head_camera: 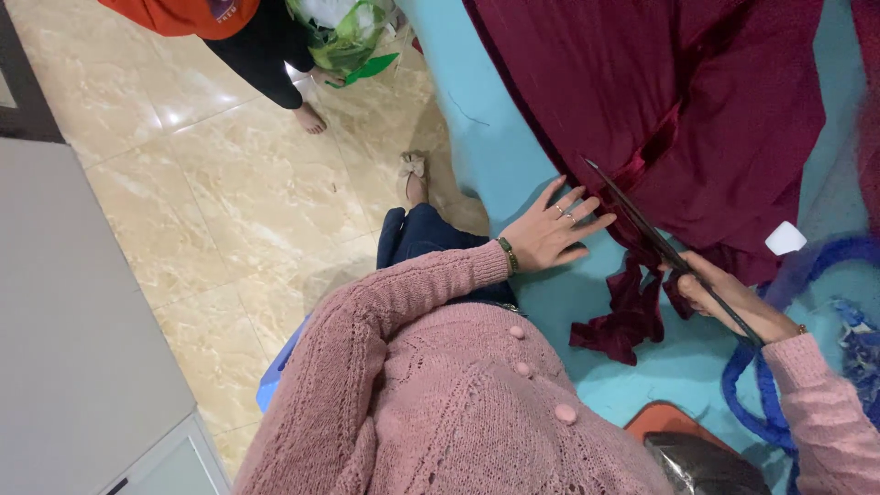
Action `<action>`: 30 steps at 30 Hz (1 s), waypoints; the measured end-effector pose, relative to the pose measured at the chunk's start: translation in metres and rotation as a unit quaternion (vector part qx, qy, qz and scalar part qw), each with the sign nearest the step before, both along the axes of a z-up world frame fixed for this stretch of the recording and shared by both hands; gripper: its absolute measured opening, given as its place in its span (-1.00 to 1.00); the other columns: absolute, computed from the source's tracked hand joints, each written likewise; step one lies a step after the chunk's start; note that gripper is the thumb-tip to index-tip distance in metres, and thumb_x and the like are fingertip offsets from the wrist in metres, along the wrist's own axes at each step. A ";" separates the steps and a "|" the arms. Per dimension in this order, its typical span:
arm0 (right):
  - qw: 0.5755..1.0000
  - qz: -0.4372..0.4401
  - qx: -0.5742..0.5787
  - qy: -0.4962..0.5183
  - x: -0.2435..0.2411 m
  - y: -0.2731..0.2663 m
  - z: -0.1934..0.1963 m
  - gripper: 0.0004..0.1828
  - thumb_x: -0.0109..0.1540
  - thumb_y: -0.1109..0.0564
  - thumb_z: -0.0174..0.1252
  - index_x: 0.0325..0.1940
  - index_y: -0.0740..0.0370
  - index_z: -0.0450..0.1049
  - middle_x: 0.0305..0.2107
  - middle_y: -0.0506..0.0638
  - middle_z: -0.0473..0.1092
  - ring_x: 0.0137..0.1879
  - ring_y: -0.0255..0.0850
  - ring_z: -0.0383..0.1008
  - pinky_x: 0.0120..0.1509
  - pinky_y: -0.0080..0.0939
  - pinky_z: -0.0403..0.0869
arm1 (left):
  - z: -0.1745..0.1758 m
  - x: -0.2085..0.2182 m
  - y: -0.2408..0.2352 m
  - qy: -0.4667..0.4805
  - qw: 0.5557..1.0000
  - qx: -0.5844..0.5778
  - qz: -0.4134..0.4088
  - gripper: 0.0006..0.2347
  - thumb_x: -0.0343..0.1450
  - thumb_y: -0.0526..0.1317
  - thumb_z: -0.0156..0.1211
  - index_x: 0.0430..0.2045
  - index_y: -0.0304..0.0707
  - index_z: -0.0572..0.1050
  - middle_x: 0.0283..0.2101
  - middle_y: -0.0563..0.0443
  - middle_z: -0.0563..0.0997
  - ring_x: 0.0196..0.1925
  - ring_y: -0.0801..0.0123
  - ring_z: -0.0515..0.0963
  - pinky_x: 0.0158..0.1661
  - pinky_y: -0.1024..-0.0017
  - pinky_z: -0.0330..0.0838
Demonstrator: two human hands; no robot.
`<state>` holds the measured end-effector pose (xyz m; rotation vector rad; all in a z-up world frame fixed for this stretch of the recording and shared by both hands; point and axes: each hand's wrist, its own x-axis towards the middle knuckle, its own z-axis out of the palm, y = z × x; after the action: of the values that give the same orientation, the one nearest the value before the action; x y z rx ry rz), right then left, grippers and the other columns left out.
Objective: Measuring fabric with a ruler, marking it with chalk, and cutting it with scissors on a work table
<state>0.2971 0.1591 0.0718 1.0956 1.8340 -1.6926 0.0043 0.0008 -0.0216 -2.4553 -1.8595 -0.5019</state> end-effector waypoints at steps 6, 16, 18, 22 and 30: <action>1.000 -0.011 -0.017 0.009 0.007 0.002 -0.011 -0.43 0.33 -0.20 -0.10 0.29 0.16 0.36 -0.55 -0.12 -0.02 -0.49 -0.33 -0.04 -0.46 -0.29 0.06 | 0.003 -0.002 0.000 -0.020 1.000 0.003 -0.007 -0.45 0.56 0.23 -0.03 0.42 0.09 0.15 0.31 -0.03 0.32 0.34 0.04 0.38 0.42 -0.22 0.10; 1.000 -0.007 -0.005 0.024 0.014 0.005 -0.021 -0.42 0.31 -0.26 -0.08 0.27 0.11 0.34 -0.58 -0.15 0.04 -0.51 -0.37 0.01 -0.49 -0.32 0.02 | -0.017 0.002 0.001 -0.042 0.999 0.022 -0.022 -0.44 0.55 0.22 -0.10 0.44 0.08 0.13 0.34 -0.11 0.37 0.37 -0.08 0.38 0.42 -0.27 0.03; 0.999 0.036 0.033 -0.014 0.001 0.003 -0.002 -0.39 0.33 -0.23 -0.10 0.39 0.06 0.30 -0.50 -0.14 0.15 -0.44 -0.35 0.12 -0.41 -0.31 0.13 | -0.008 -0.002 0.000 -0.041 0.999 0.021 -0.026 -0.47 0.57 0.17 -0.12 0.41 0.01 0.19 0.27 -0.14 0.40 0.32 -0.12 0.42 0.37 -0.29 0.09; 0.999 0.006 -0.006 -0.039 -0.022 -0.005 0.031 -0.25 0.22 -0.41 -0.13 0.28 0.11 0.35 -0.49 -0.14 0.10 -0.42 -0.35 0.08 -0.37 -0.30 0.11 | 0.007 -0.003 0.000 -0.033 0.999 -0.010 -0.036 -0.46 0.57 0.19 -0.04 0.43 0.01 0.18 0.29 -0.13 0.35 0.34 -0.08 0.38 0.41 -0.26 0.04; 0.998 0.047 -0.001 -0.051 -0.035 -0.007 0.046 -0.42 0.31 -0.29 -0.12 0.24 0.09 0.37 -0.41 -0.09 0.15 -0.33 -0.30 0.13 -0.24 -0.30 0.18 | 0.013 -0.005 -0.002 -0.029 0.999 -0.014 -0.022 -0.44 0.56 0.20 0.07 0.43 0.02 0.18 0.30 -0.08 0.32 0.35 -0.02 0.35 0.41 -0.24 0.06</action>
<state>0.2618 0.1521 0.1179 1.0564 1.7907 -1.5568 -0.0003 -0.0015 -0.0086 -2.5317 -1.8490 -0.5600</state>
